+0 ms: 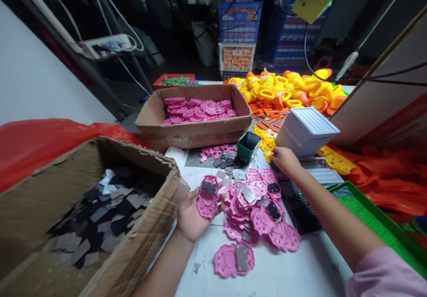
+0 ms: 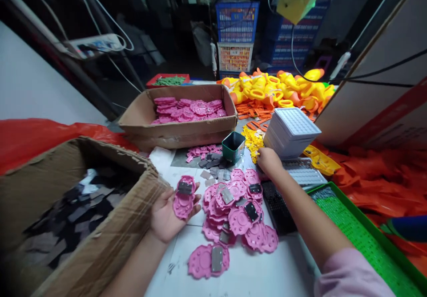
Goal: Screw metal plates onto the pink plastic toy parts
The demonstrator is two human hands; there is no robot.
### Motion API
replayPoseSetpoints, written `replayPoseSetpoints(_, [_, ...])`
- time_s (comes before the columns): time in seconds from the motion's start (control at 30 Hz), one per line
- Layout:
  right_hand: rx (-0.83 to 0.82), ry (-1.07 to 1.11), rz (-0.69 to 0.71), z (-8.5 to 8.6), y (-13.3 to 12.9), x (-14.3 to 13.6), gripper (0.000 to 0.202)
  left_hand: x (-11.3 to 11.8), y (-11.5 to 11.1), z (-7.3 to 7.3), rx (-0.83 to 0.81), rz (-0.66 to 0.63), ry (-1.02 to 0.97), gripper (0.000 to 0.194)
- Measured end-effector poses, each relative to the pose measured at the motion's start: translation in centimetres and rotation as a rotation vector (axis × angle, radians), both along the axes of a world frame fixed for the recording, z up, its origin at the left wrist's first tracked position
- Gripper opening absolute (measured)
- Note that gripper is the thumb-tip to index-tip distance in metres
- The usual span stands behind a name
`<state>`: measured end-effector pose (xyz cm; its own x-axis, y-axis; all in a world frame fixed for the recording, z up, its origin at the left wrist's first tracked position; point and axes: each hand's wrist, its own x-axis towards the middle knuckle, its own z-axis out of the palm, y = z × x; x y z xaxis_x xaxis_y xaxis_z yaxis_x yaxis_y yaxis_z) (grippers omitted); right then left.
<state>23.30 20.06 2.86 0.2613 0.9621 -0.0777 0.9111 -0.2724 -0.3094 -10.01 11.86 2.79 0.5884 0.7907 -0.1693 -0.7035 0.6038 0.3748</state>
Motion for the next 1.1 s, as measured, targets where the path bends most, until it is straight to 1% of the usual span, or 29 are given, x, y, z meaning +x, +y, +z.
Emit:
replayPoseSetpoints(0.07, [-0.046, -0.004, -0.024, -0.8, 1.0, -0.2, 0.034, 0.2, -0.1, 0.1, -0.011, 0.021, 0.013, 0.025])
replayPoseSetpoints(0.17, [-0.050, 0.025, -0.053, -1.5, 1.2, -0.4, 0.034, 0.7, -0.2, 0.2, -0.036, 0.047, 0.032, 0.026])
replayPoseSetpoints(0.23, [-0.008, 0.075, -0.059, -1.2, 1.1, -0.4, 0.035, 1.0, -0.3, 0.3, -0.035, 0.044, 0.046, 0.027])
replayPoseSetpoints(0.33, [0.108, 0.222, -0.037, 0.2, 0.0, -0.7, 0.037, 1.3, -0.6, 0.7, 0.002, 0.025, 0.054, 0.030])
replayPoseSetpoints(0.4, [0.185, 0.385, -0.009, 1.4, -2.1, -1.5, 0.039, 1.5, -0.8, 1.1, 0.036, 0.011, 0.054, 0.034])
replayPoseSetpoints(0.43, [0.214, 0.485, 0.004, 1.8, -3.6, -2.1, 0.040, 1.6, -1.0, 1.3, 0.053, 0.003, 0.056, 0.035])
replayPoseSetpoints(0.5, [0.243, 0.708, 0.050, 2.4, -7.6, -3.8, 0.045, 1.9, -1.6, 1.7, 0.084, -0.019, 0.071, 0.034])
replayPoseSetpoints(0.57, [0.242, 0.919, 0.099, 2.5, -11.9, -5.8, 0.051, 2.3, -2.3, 2.0, 0.125, -0.026, 0.096, 0.028])
replayPoseSetpoints(0.63, [0.216, 1.096, 0.139, 2.2, -15.6, -7.6, 0.050, 2.8, -3.1, 2.1, 0.170, -0.023, 0.118, 0.025])
replayPoseSetpoints(0.67, [0.204, 1.168, 0.147, 2.0, -17.0, -8.3, 0.048, 3.0, -3.4, 2.2, 0.190, -0.032, 0.128, 0.027])
replayPoseSetpoints(0.73, [0.167, 1.286, 0.152, 1.6, -18.7, -9.2, 0.043, 3.4, -4.0, 2.2, 0.218, -0.061, 0.144, 0.033])
replayPoseSetpoints(0.83, [0.149, 1.422, 0.136, 1.1, -19.4, -9.2, 0.036, 3.6, -4.5, 2.4, 0.246, -0.099, 0.180, 0.044])
replayPoseSetpoints(0.97, [0.193, 1.545, 0.053, 0.9, -19.1, -9.2, 0.041, 3.2, -4.9, 2.7, 0.277, -0.126, 0.267, 0.060])
replayPoseSetpoints(1.03, [0.178, 1.590, 0.016, 0.9, -19.1, -9.7, 0.042, 3.1, -5.1, 2.9, 0.308, -0.062, 0.311, 0.066])
replayPoseSetpoints(1.1, [0.147, 1.625, 0.001, 0.9, -19.3, -10.6, 0.042, 3.0, -5.3, 3.0, 0.357, 0.074, 0.356, 0.070])
